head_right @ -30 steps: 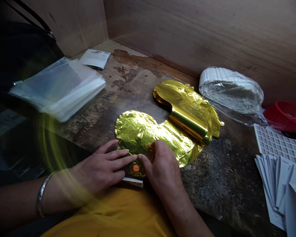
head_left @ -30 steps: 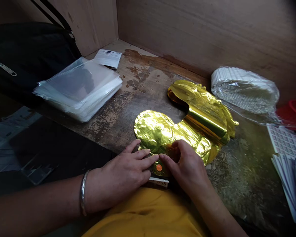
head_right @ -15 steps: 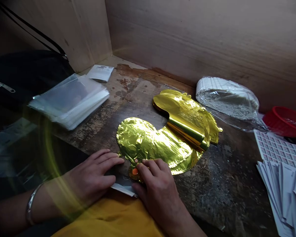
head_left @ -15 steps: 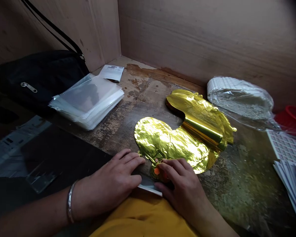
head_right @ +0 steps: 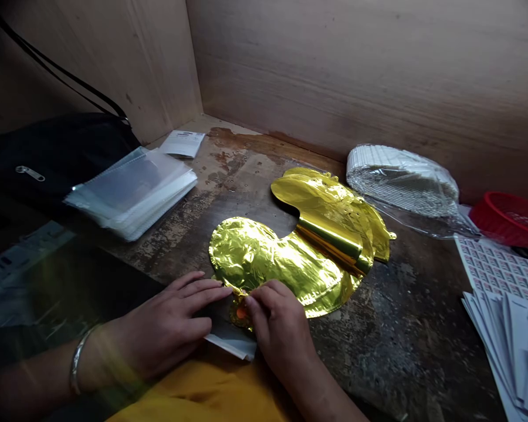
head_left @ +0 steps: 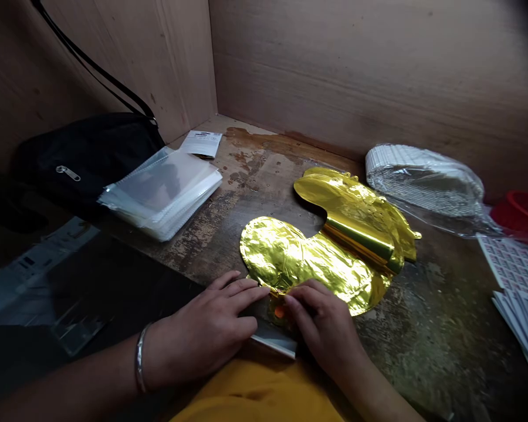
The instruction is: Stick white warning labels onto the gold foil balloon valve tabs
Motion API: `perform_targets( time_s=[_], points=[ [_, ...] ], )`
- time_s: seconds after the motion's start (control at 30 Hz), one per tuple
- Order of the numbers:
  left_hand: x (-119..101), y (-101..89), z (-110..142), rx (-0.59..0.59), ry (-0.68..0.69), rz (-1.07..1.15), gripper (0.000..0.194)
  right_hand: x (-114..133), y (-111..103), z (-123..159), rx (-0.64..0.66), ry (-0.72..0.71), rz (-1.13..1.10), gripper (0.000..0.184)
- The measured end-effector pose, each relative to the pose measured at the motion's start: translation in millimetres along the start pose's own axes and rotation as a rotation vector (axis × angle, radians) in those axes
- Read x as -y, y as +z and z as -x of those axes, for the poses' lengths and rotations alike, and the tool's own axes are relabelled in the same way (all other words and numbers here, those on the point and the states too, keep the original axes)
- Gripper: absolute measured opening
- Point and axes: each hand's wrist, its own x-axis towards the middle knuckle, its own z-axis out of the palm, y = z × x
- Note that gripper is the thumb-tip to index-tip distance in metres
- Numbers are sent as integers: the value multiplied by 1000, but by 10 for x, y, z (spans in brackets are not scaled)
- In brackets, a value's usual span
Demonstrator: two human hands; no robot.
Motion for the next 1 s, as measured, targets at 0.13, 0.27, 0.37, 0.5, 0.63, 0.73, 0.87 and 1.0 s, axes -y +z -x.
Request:
perform_targets(
  time_s=[0.13,0.27,0.37,0.5,0.63,0.73,0.87,1.0],
  points=[
    [-11,-30,-91,30,7,-16,12,-5,-62,-89,37,123,-41,30],
    [8,-14,-137,63,-6,-10,8,-30,-55,-127,26,126,63,34],
    [-10,25,-113,4,8,-37,11,-54,-47,-144,-10,134,57,36],
    [-56,53,-99,-145,123,-72,15,-64,-71,-186,-1,144,31,37],
    [-33,44,-185,-35,144,-51,12,-40,-145,-229,64,189,-53,39],
    [-14,47,-264,-10,126,-54,13,-32,-218,-215,134,199,-131,36],
    [-41,76,-305,-2,94,-35,11,-57,-265,-148,202,52,-100,38],
    [-70,108,-286,-22,85,-39,11,-30,-240,-118,164,-61,-24,44]
  ],
)
